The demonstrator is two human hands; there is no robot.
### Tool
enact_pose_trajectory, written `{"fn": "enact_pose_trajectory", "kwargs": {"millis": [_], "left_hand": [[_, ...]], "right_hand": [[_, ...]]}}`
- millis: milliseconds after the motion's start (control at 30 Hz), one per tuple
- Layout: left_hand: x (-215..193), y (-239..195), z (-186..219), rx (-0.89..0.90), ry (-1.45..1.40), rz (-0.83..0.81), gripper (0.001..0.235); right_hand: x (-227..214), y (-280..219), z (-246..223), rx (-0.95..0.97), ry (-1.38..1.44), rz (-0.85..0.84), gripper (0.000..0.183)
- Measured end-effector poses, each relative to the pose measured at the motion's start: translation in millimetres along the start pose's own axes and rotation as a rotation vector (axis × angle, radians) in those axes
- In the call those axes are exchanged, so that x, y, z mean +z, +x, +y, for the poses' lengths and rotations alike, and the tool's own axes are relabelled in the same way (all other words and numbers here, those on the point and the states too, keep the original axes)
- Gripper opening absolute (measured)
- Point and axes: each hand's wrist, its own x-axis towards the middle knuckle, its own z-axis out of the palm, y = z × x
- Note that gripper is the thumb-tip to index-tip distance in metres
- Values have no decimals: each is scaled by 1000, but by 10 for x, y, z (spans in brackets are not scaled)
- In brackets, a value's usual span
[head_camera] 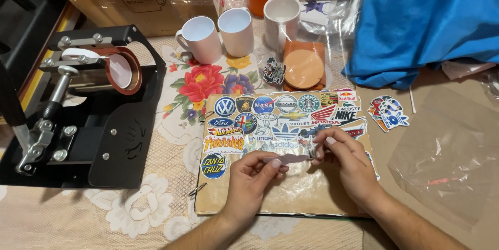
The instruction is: Peeling decorative stickers and applying them to a surface to create a collage.
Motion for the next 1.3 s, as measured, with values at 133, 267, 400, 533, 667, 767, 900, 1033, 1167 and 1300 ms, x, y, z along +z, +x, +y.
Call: {"fn": "enact_pose_trajectory", "kwargs": {"millis": [133, 267, 400, 533, 667, 767, 900, 1033, 1167, 1300], "left_hand": [[-4, 16, 16, -36, 69, 45, 16], [-20, -21, 110, 428, 460, -115, 15], [-25, -55, 146, 857, 760, -232, 23], [36, -60, 145, 871, 798, -155, 48], [-17, -26, 245, 705, 785, -69, 30], [-134, 37, 460, 656, 807, -53, 26], [-310, 92, 925, 353, 801, 0, 24], [-719, 131, 1122, 188, 873, -38, 35], [-1111, 148, 1106, 241, 914, -295, 73], [-1178, 38, 1093, 209, 1082, -450, 114]], "right_hand": [[-54, 11, -58, -7, -30, -95, 26], [-117, 49, -85, 26, -304, -273, 32], [-197, 108, -102, 114, -341, -440, 30], [-327, 175, -602, 226, -508, -86, 19], [-924, 431, -719, 24, -826, 466, 21], [-1418, 694, -439, 64, -1433, 570, 28], [-1602, 769, -212, -284, -1687, 717, 31], [-729, 447, -595, -366, -1359, 465, 35], [-139, 461, -396, -207, -901, -13, 34], [453, 443, -96, -194, -836, -356, 34]]}}
